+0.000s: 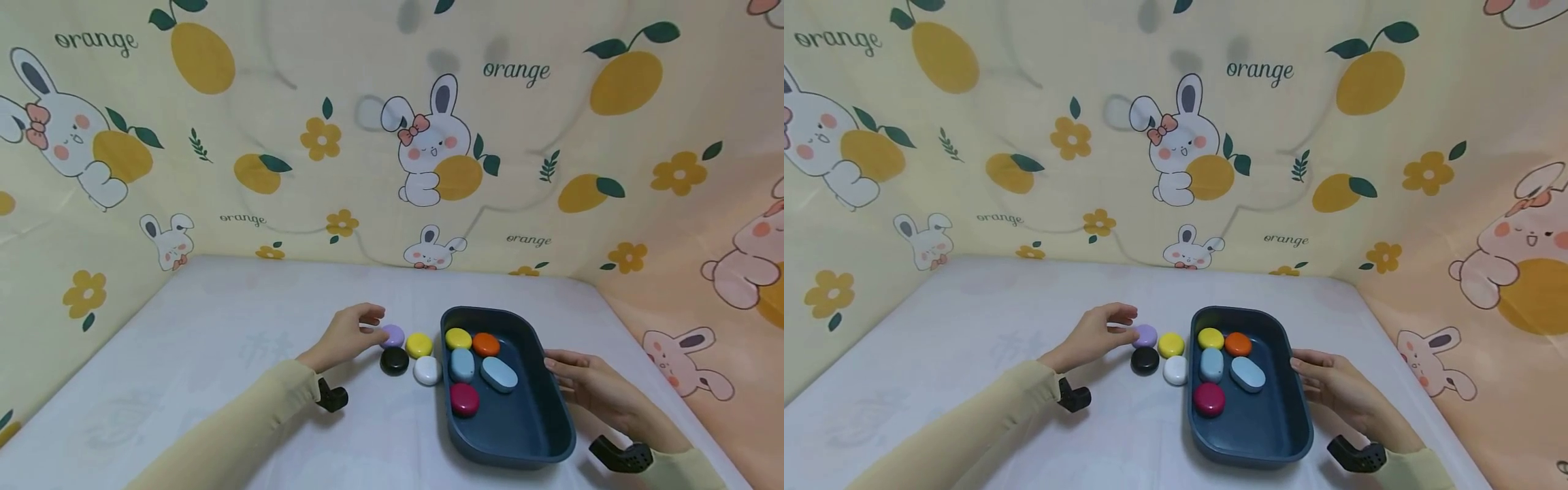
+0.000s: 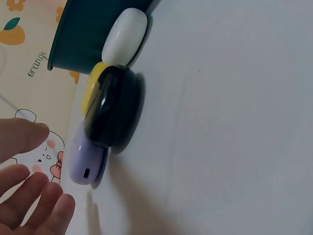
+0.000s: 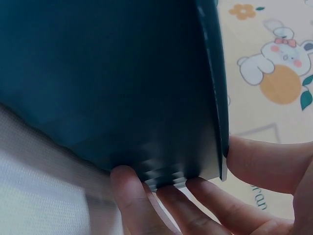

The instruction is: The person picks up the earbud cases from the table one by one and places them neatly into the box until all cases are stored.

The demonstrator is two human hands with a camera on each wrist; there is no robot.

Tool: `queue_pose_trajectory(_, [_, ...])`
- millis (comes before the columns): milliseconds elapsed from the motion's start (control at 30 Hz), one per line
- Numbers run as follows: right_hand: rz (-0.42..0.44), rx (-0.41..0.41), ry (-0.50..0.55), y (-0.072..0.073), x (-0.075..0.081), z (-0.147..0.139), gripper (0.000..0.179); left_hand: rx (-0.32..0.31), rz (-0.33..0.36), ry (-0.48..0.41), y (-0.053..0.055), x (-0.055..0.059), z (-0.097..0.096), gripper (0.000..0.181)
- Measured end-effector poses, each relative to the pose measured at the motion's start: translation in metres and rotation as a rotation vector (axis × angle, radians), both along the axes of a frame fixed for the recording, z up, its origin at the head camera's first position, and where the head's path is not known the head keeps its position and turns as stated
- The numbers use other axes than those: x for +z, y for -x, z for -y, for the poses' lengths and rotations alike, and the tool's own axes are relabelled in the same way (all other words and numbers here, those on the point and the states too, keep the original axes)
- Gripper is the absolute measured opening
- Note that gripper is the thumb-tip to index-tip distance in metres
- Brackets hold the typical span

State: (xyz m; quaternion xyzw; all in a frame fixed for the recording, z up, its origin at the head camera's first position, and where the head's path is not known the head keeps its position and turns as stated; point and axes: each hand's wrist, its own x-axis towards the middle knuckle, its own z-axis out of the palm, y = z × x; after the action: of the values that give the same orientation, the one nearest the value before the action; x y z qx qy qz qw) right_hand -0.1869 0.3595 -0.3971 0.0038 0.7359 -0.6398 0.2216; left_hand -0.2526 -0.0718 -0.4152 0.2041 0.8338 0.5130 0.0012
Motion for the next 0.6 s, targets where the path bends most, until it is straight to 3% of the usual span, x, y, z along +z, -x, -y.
queue_pose_trajectory(600, [0.002,0.004,0.025,0.0001,0.0001,-0.0008,0.064,-0.011,0.037,0.024,0.0057,-0.0022,-0.0036,0.048])
